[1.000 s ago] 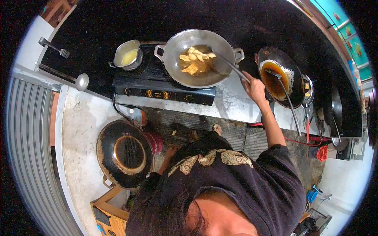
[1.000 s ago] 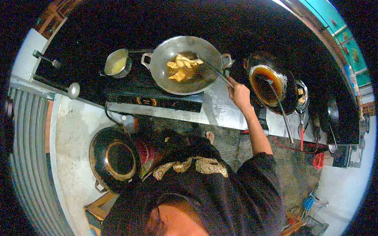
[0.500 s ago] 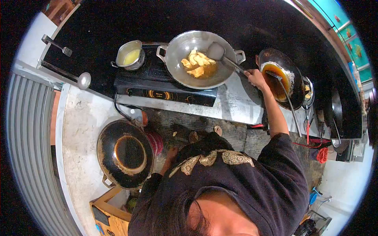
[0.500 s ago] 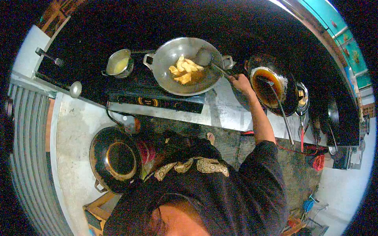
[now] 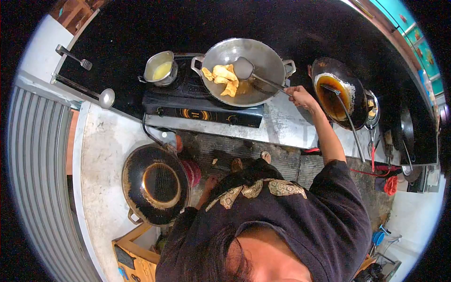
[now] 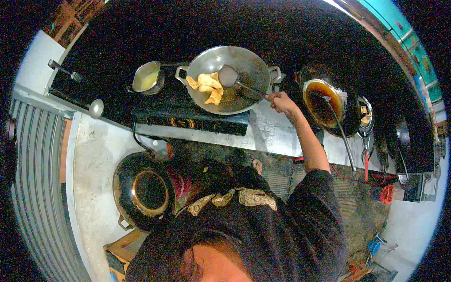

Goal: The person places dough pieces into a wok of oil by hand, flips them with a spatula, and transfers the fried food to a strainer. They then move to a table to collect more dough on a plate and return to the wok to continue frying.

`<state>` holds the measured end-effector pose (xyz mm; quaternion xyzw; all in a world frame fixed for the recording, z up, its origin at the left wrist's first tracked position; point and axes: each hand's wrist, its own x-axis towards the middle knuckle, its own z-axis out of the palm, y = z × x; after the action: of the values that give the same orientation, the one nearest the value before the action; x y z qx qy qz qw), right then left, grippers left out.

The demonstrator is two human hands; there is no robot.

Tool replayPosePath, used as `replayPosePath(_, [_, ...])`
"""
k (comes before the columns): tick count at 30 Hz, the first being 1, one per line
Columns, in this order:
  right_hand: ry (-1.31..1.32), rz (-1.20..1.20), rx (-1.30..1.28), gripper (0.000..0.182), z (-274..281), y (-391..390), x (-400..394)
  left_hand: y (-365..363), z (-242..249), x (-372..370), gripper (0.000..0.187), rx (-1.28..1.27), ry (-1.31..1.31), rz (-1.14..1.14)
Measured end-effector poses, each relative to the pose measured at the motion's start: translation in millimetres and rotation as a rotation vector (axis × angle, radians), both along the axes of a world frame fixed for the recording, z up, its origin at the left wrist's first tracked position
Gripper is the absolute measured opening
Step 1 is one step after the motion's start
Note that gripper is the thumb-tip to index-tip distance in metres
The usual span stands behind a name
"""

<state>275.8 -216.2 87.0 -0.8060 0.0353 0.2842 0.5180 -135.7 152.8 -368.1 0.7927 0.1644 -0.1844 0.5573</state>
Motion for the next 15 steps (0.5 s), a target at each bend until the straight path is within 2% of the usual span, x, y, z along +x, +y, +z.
replayPosePath(4, [-0.153,0.014,-0.016,0.025,26,13,-14,-1,-3,-5,0.032,-0.069,0.079,0.040])
replayPosePath(7, [-0.344,0.109,-0.156,0.027,26,18,-16,-2,-3,-7,0.035,-0.117,0.085,0.067])
replayPosePath(8, [-0.386,0.131,-0.175,0.028,25,21,-17,-2,-2,-8,0.035,-0.102,0.049,0.057])
replayPosePath(11, [-0.540,0.207,-0.264,0.031,10,26,-16,3,7,1,0.033,0.019,0.180,-0.078])
replayPosePath(14, [-0.579,0.237,-0.372,0.032,18,37,-27,0,3,-4,0.034,-0.115,0.229,0.028])
replayPosePath(15, [-0.732,0.216,-0.344,0.032,4,34,-26,-2,2,-6,0.035,-0.159,0.245,0.067])
